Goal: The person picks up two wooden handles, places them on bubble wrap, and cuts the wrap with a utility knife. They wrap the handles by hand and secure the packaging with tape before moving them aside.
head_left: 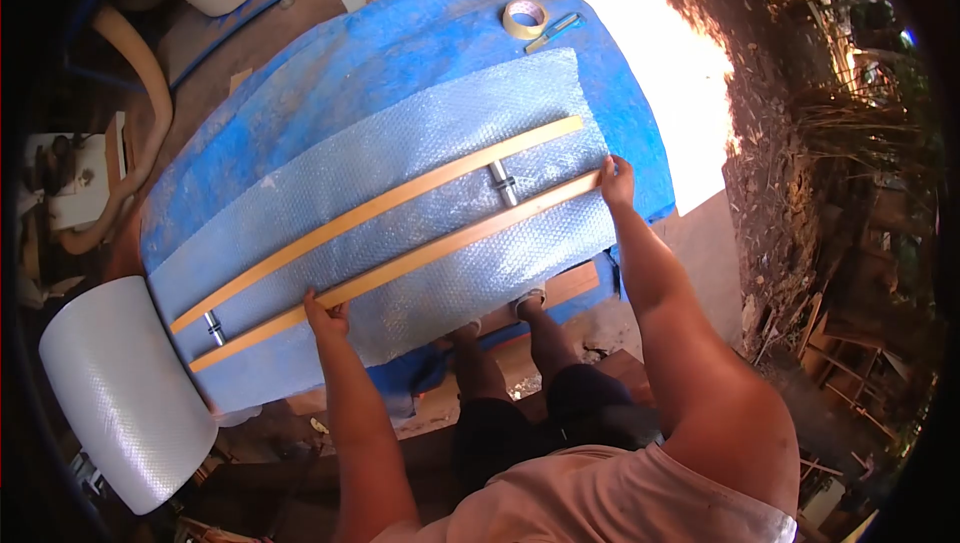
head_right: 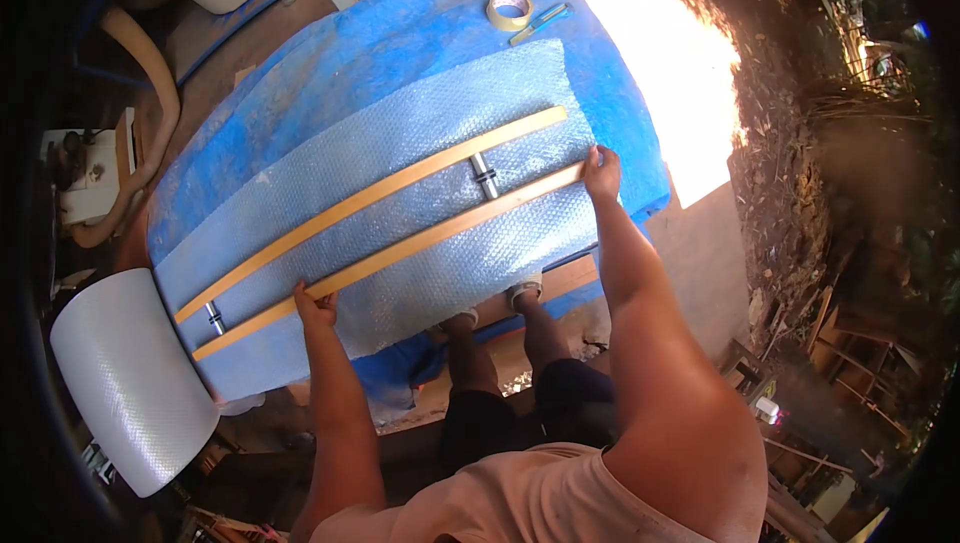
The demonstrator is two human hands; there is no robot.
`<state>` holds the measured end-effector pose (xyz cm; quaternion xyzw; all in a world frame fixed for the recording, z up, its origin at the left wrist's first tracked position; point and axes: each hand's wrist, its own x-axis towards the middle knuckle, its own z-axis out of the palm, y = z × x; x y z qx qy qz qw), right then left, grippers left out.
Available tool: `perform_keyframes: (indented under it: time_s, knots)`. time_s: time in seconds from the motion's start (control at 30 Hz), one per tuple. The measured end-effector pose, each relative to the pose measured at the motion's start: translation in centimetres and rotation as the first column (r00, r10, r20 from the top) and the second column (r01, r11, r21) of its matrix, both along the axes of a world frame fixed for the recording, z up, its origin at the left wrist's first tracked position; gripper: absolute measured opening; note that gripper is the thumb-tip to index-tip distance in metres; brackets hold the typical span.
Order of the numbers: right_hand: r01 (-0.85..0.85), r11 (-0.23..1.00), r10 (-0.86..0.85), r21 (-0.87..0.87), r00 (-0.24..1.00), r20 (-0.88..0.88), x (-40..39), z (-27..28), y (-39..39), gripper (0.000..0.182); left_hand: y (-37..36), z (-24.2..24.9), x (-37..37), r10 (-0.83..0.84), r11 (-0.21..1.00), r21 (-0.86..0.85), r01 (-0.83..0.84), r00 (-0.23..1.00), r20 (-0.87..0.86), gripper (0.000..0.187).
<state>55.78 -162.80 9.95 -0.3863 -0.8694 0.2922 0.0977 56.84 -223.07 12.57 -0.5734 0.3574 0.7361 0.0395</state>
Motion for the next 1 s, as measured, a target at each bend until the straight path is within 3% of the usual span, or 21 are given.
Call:
perform_keyframes:
  time_s: [0.03, 0.1, 0.13, 0.2, 0.23, 0.3, 0.33, 0.4, 0.43, 0.47, 0.53, 0.57, 0.67, 0.73, 0.77, 0.8, 0.83, 0.87, 0.9, 0.97, 1.0]
  knots:
    - [-0.002, 1.0, 0.002, -0.003, 1.0, 0.003, -0.4, -0.3, 0.9, 0.043, -0.1, -0.1, 0.1, 0.001, 1.0, 0.001, -0.001, 1.0, -0.012, 0.045]
    - [-0.215, 0.969, 0.195, 0.12, 0.967, 0.162, -1.8, -0.7, 2.2, 0.052, -0.3, -0.6, 0.5, 0.015, 1.0, -0.003, -0.015, 1.0, -0.018, 0.044]
    - [-0.129, 0.985, 0.096, 0.11, 0.959, 0.267, -3.0, 1.1, 1.3, 0.064, -0.4, -0.8, 0.5, 0.015, 1.0, -0.008, -0.015, 1.0, -0.025, 0.042]
    - [-0.105, 0.993, 0.12, -0.061, 0.93, 0.346, -4.1, 1.4, 1.8, 0.072, -1.1, -0.6, 0.5, 0.034, 0.999, -0.032, -0.035, 0.999, -0.031, 0.041]
    - [-0.114, 0.993, 0.122, -0.043, 0.928, 0.352, -4.5, 0.4, 2.2, 0.074, -1.4, -0.4, 0.5, 0.014, 0.998, -0.053, -0.015, 1.0, -0.013, 0.04]
    - [-0.192, 0.972, 0.233, -0.137, 0.869, 0.437, -5.5, -1.1, 3.9, 0.043, -2.1, 0.0, 0.2, -0.004, 0.998, -0.062, 0.004, 1.0, -0.005, 0.038]
    - [-0.285, 0.959, 0.255, -0.005, 0.851, 0.46, -5.6, -1.3, 3.9, 0.031, -2.6, -0.3, 0.3, -0.004, 0.999, -0.054, 0.003, 1.0, -0.011, 0.037]
    - [-0.334, 0.942, 0.324, -0.041, 0.87, 0.37, -5.4, -4.8, 7.0, 0.026, -3.8, -1.4, 0.9, -0.038, 0.999, -0.004, 0.037, 0.991, -0.129, 0.037]
    - [-0.317, 0.944, 0.327, -0.089, 0.874, 0.359, -5.5, -2.2, 6.0, 0.025, -4.3, -2.6, 1.0, -0.004, 0.998, -0.069, 0.0, 0.998, -0.057, 0.038]
    - [-0.426, 0.904, 0.412, -0.047, 0.832, 0.371, -5.5, -2.9, 7.1, 0.026, -3.6, -2.2, 0.7, 0.052, 0.996, -0.074, -0.052, 0.999, -0.013, 0.04]
    - [-0.434, 0.897, 0.359, 0.087, 0.827, 0.433, -5.4, -6.8, 10.4, 0.028, -2.2, -1.5, 0.6, 0.012, 0.991, -0.134, -0.013, 1.0, -0.005, 0.048]
    - [-0.496, 0.867, 0.429, 0.047, 0.792, 0.435, -5.6, -5.5, 9.8, 0.03, -1.6, -1.1, 0.4, -0.001, 0.992, -0.127, 0.0, 1.0, -0.007, 0.05]
    - [-0.481, 0.867, 0.363, 0.132, 0.79, 0.494, -5.7, -7.7, 11.1, 0.042, -2.6, -1.6, 0.5, -0.041, 0.996, -0.075, 0.042, 0.999, 0.012, 0.054]
    - [-0.451, 0.86, 0.328, 0.24, 0.848, 0.416, -6.4, -2.5, 5.8, 0.045, -4.1, -0.8, 1.1, -0.07, 0.997, -0.03, 0.07, 0.997, 0.026, 0.056]
    - [-0.386, 0.856, 0.272, 0.343, 0.901, 0.337, -5.0, 2.7, -1.6, 0.049, -4.5, 0.4, 1.4, -0.289, 0.951, -0.068, 0.303, 0.943, 0.167, 0.055]
    - [-0.539, 0.753, 0.48, 0.379, 0.842, 0.245, -4.3, 1.2, -1.1, 0.052, -4.7, 1.4, 1.8, -0.48, 0.85, -0.067, 0.523, 0.82, 0.312, 0.055]
    - [-0.599, 0.702, 0.577, 0.386, 0.795, 0.186, -3.9, 3.4, -4.4, 0.054, -5.3, 1.6, 2.5, -0.471, 0.857, -0.069, 0.511, 0.83, 0.3, 0.055]
    - [-0.646, 0.631, 0.663, 0.429, 0.736, 0.133, -2.9, 4.6, -7.1, 0.056, -6.3, 1.5, 3.6, -0.615, 0.708, -0.129, 0.694, 0.696, 0.371, 0.052]
    - [-0.703, 0.629, 0.705, 0.333, 0.696, 0.138, -1.8, 6.4, -10.0, 0.057, -7.4, 2.1, 4.6, -0.713, 0.518, -0.178, 0.837, 0.537, 0.451, 0.052]
    - [-0.827, 0.543, 0.821, 0.146, 0.559, 0.112, 1.3, 10.2, -15.2, 0.065, -9.5, 5.0, 7.4, -0.653, 0.525, -0.374, 0.765, 0.643, 0.4, 0.054]
    - [-0.848, 0.524, 0.837, 0.076, 0.53, 0.139, 3.1, 11.4, -17.0, 0.067, -11.7, 5.7, 9.0, -0.687, 0.384, -0.458, 0.802, 0.58, 0.438, 0.05]
